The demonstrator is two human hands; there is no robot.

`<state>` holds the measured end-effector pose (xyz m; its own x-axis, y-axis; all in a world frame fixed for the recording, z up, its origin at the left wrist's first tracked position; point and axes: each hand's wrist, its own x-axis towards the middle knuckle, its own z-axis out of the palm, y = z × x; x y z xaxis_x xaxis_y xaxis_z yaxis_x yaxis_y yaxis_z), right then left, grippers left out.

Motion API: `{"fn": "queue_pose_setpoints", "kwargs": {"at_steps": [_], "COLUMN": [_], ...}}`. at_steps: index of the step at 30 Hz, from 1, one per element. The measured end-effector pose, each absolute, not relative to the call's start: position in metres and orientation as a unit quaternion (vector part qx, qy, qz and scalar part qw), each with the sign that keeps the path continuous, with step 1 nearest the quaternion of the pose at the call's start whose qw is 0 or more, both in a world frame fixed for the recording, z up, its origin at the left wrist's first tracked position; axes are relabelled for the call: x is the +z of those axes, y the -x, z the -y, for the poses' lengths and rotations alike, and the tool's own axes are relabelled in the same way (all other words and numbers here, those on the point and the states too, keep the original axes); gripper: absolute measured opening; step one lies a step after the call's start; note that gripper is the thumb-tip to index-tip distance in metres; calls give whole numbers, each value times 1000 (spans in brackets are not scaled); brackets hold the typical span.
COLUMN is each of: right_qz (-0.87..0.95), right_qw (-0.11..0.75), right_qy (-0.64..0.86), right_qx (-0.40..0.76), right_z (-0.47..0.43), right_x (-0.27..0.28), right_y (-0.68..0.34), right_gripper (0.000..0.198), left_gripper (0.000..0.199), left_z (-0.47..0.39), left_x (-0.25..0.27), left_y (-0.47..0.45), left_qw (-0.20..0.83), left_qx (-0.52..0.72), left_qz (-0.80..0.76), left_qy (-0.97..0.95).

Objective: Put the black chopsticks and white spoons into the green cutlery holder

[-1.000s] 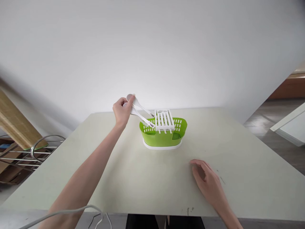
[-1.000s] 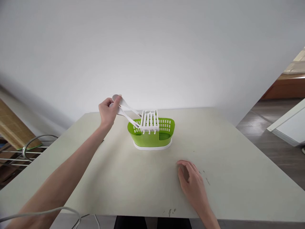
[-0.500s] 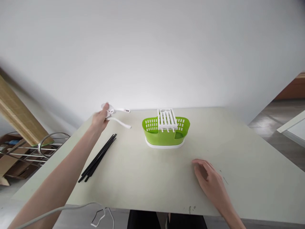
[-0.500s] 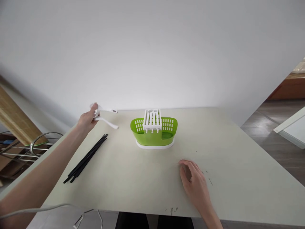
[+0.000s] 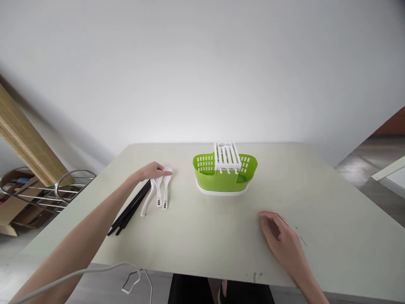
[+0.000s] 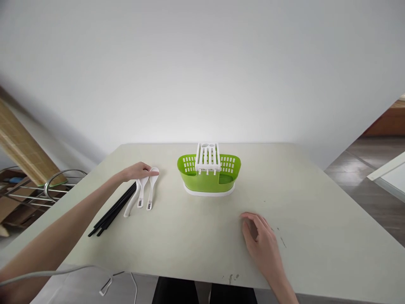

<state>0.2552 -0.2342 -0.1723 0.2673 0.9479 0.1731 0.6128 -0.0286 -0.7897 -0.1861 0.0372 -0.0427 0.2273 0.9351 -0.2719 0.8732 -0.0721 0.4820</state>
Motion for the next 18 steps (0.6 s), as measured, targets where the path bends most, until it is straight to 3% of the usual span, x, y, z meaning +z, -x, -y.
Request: {"fn": "queue_pose_setpoints", "kwargs": {"at_steps": [18], "right_qz": [565], "right_qw": [398], "right_qy": [690], "right_qx": [213], "right_z": [236], "right_x": [-169], "right_y": [-255], "right_gripper": [31], "left_gripper": [56], "left_z": [-21], "left_x": [-89], "left_y": [175], "left_qw": [161], "left_qx": [167], "left_qz": [-582], "left_qy": [-779]}}
